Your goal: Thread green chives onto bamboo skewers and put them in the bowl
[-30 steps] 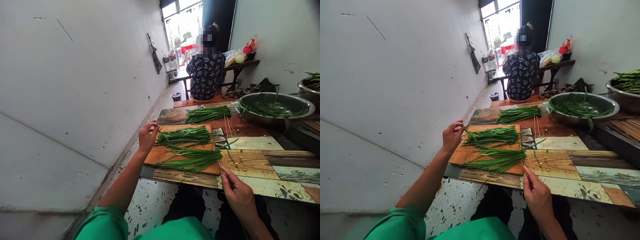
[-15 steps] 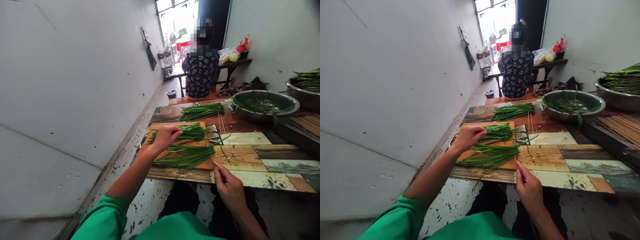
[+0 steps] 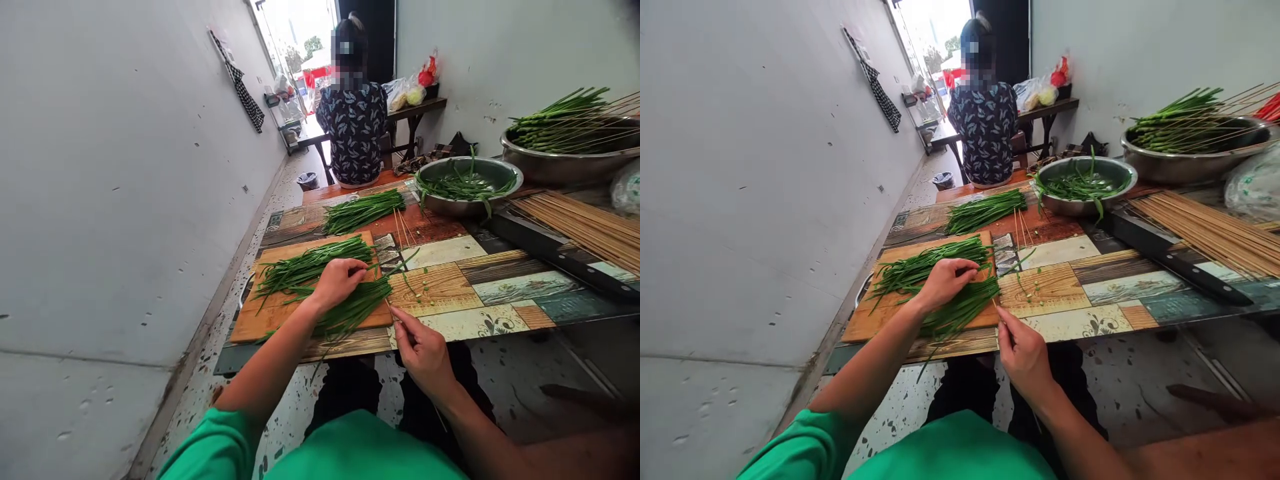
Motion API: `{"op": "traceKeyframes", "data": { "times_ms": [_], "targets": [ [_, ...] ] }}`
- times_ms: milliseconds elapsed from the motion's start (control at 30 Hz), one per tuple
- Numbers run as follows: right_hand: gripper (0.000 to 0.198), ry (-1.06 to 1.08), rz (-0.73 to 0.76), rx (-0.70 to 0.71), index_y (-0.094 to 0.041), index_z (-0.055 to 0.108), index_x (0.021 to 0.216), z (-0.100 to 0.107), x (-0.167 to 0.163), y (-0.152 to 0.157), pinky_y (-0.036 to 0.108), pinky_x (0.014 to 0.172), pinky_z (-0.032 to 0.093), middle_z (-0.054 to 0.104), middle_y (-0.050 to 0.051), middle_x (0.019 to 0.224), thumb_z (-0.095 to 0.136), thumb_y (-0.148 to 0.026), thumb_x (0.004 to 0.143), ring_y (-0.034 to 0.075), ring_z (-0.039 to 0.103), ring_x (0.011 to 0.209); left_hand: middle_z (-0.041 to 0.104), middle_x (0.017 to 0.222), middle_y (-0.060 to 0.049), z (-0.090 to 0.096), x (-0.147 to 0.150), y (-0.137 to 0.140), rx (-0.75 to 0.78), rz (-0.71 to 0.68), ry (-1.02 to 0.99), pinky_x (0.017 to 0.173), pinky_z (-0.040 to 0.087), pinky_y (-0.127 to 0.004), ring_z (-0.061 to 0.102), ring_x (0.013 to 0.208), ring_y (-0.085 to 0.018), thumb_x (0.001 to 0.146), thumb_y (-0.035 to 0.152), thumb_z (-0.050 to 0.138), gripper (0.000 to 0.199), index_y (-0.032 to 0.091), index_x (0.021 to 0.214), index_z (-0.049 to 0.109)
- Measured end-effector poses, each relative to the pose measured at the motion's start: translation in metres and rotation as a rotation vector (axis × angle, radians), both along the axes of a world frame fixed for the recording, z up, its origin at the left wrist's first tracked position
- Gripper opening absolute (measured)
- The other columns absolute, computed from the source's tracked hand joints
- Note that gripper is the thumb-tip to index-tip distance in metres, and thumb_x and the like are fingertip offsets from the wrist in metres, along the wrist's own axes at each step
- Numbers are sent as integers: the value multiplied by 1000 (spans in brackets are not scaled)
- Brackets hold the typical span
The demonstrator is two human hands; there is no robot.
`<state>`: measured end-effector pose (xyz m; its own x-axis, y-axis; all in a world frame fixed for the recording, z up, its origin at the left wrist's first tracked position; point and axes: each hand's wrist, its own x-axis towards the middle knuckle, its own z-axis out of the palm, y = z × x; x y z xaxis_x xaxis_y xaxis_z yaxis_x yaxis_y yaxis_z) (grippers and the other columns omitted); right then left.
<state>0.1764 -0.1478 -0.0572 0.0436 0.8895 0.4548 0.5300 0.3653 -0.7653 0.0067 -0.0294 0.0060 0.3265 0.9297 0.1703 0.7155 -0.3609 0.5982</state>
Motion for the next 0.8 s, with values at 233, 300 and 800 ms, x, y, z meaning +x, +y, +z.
{"op": "traceKeyframes", "data": {
  "times_ms": [233, 300, 800],
  "targets": [
    [32, -17, -4, 13, -16, 67, 110, 0, 0, 0, 24, 72, 58, 72, 7, 102, 44, -21, 88, 17, 71, 79, 71, 74, 0, -3, -3, 0, -3, 3, -25, 63, 43, -22, 57, 62, -11, 78, 20, 56, 19, 18, 87, 73],
    [32, -19, -6, 24, -15, 67, 109, 0, 0, 0, 23, 72, 57, 73, 8, 101, 44, -20, 88, 17, 71, 79, 71, 75, 0, -2, -3, -1, -11, 4, -33, 62, 43, -22, 57, 61, -11, 78, 20, 56, 20, 18, 89, 73],
    [31, 3, -6, 23, -14, 67, 110, -2, 0, -1, 23, 70, 57, 74, 8, 96, 45, -19, 87, 17, 71, 78, 71, 75, -1, 2, 0, -6, -16, -8, -31, 62, 42, -21, 56, 61, -10, 79, 20, 56, 21, 16, 93, 73]
  ]
}}
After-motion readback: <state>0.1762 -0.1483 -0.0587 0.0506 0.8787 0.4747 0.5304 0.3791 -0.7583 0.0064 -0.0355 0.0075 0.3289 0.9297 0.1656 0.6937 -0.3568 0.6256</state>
